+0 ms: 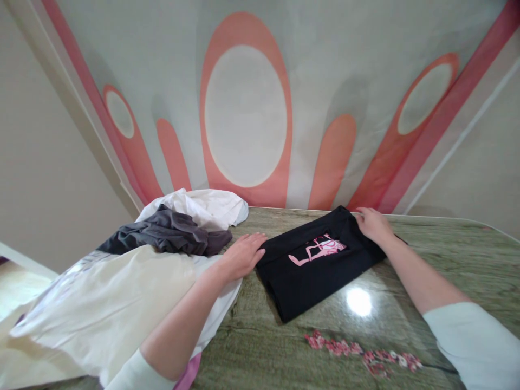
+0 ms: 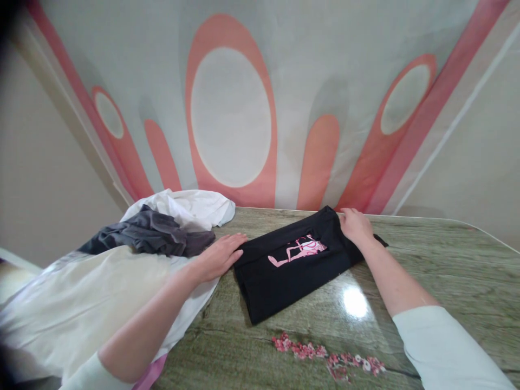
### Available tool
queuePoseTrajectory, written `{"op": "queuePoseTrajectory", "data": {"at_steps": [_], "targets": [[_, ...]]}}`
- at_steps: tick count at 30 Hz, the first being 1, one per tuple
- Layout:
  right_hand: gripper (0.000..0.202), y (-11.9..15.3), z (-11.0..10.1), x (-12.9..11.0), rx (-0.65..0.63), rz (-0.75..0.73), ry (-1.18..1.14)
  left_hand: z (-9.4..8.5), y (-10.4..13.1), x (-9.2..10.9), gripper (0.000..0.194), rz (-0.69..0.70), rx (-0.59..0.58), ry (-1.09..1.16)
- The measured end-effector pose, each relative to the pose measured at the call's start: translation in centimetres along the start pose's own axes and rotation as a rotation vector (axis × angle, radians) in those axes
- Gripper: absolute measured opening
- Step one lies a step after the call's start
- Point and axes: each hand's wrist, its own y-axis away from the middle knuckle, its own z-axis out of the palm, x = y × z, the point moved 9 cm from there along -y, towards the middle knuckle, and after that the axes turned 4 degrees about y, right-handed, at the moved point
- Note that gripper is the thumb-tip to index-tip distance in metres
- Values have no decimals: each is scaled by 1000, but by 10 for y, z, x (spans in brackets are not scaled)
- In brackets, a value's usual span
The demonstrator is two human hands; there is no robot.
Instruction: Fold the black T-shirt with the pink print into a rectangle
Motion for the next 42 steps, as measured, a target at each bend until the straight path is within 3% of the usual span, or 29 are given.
{"op": "queuePoseTrajectory", "data": {"at_steps": [4,7,11,15,21,32,35,37,39,42], "targets": [[47,6,3,-51,-58,-189,-75,12,0,13,46,-6,-22,48],[55,16,22,-76,-222,-254,-97,15,0,18,44,11,-38,58],[62,28,41,-82,-367,-264,-69,13,1,31,41,69,-49,32],[65,26,40,-84,-364,-322,-52,9,3,46,38,93,-80,47],[64,24,35,-107,-429,-542,-106,10,1,52,35,137,-61,38],[61,13,35,-135,-404,-612,-134,54,7,80,49,245,-193,-63],[61,13,26,-139,-406,-575,-107,58,8,82,52,240,-190,-95],[61,22,9,-145,-361,-551,-103,59,8,81,52,243,-192,-103],[63,44,-16,-157,-285,-555,-123,59,8,80,52,245,-197,-105],[64,99,-46,-172,-242,-580,-145,60,8,78,53,245,-204,-104]]}}
